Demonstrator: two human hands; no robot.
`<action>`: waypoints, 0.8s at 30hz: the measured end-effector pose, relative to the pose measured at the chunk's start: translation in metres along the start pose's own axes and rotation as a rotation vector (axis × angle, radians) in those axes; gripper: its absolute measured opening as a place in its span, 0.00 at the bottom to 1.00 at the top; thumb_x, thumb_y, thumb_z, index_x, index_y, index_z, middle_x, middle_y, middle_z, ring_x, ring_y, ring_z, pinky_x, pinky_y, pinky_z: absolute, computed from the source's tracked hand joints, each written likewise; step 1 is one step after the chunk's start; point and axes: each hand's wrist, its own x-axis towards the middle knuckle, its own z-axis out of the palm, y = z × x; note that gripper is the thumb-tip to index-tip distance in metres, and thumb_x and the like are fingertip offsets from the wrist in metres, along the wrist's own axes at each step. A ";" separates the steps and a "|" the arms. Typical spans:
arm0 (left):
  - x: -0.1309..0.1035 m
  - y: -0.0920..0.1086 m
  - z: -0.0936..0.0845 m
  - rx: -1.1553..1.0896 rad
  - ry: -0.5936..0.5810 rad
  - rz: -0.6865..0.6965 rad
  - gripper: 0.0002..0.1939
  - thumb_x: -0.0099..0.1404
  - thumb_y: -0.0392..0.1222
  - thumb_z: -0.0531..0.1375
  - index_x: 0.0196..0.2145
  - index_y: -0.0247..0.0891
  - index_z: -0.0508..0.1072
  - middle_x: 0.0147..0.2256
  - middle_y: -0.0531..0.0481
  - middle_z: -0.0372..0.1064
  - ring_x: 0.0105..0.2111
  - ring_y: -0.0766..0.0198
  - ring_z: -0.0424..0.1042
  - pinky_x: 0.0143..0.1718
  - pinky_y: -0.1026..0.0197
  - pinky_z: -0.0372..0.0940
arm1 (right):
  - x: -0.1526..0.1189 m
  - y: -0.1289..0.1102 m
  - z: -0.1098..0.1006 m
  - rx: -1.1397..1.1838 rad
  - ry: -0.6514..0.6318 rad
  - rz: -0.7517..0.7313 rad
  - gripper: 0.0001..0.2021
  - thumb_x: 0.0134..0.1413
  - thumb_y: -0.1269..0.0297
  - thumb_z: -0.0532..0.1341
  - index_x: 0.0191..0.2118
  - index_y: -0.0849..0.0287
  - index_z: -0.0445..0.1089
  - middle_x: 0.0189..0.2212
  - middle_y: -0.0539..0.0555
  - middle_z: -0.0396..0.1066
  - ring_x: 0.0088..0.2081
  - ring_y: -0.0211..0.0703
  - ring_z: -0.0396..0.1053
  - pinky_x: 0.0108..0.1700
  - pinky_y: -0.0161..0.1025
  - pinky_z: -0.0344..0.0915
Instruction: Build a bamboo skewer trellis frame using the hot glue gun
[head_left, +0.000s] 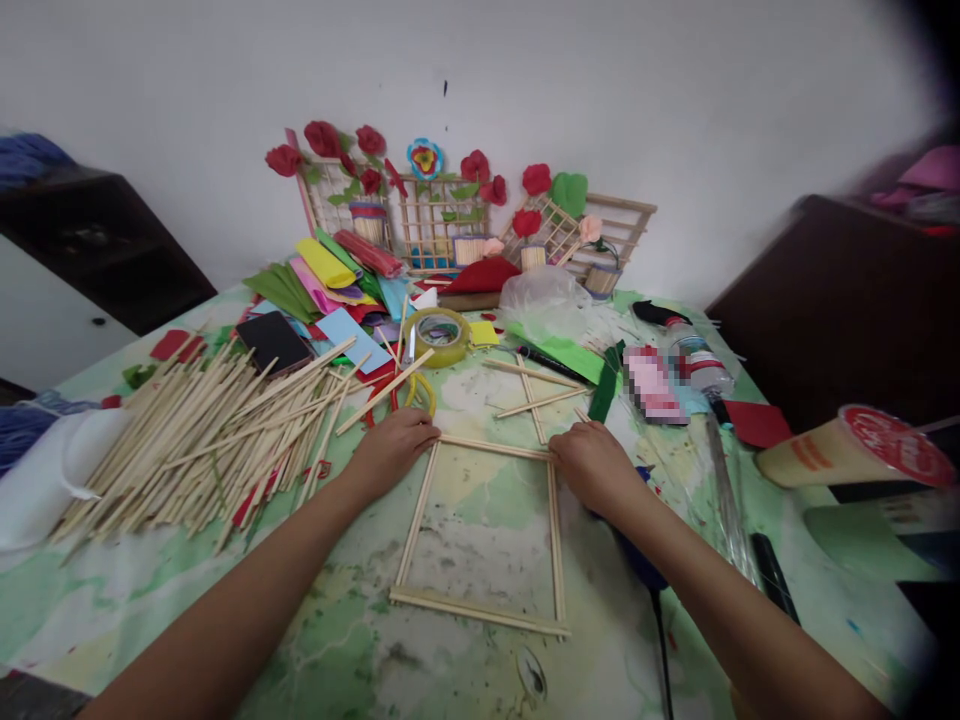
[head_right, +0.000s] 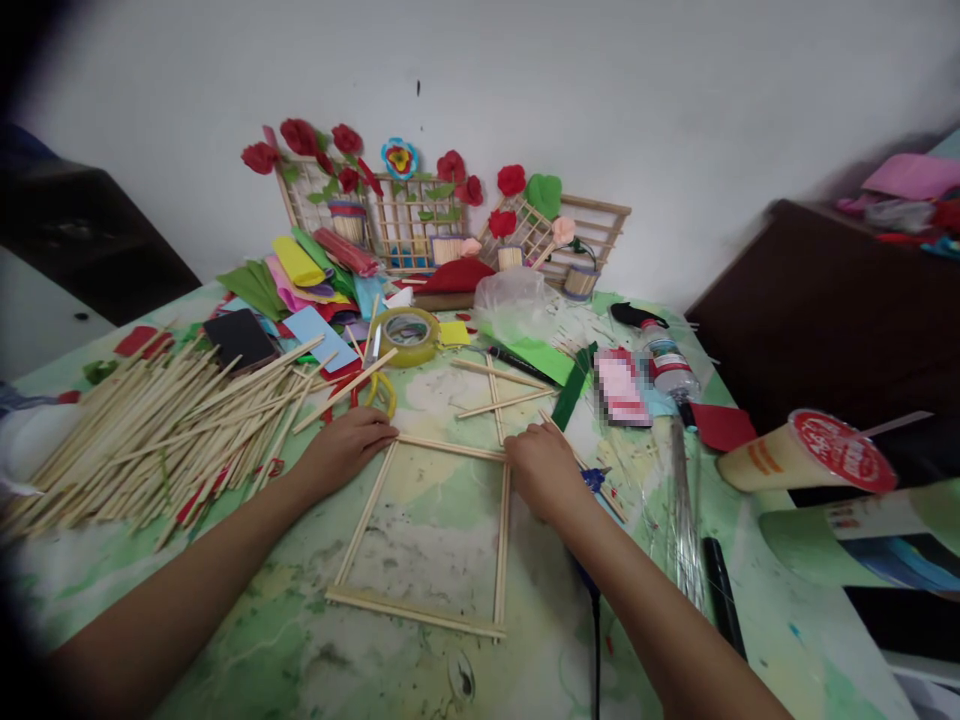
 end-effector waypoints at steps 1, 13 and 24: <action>0.000 0.000 0.000 0.001 0.000 -0.001 0.15 0.68 0.42 0.50 0.37 0.37 0.76 0.38 0.43 0.71 0.40 0.57 0.68 0.42 0.55 0.64 | 0.000 0.001 0.001 0.002 -0.001 0.002 0.08 0.50 0.77 0.56 0.26 0.61 0.70 0.26 0.58 0.73 0.33 0.46 0.68 0.37 0.41 0.51; 0.002 0.001 0.002 -0.083 0.056 -0.027 0.16 0.68 0.42 0.50 0.35 0.37 0.76 0.37 0.43 0.71 0.39 0.57 0.69 0.42 0.54 0.65 | 0.005 0.003 0.006 0.109 0.061 -0.020 0.09 0.56 0.74 0.54 0.30 0.60 0.69 0.30 0.55 0.72 0.36 0.44 0.65 0.39 0.38 0.52; 0.002 0.002 -0.001 -0.104 0.019 -0.035 0.15 0.68 0.44 0.50 0.37 0.37 0.75 0.38 0.43 0.71 0.40 0.57 0.68 0.44 0.52 0.65 | 0.010 0.005 -0.007 0.318 0.207 0.045 0.11 0.57 0.76 0.51 0.33 0.61 0.69 0.30 0.56 0.71 0.37 0.45 0.64 0.41 0.38 0.55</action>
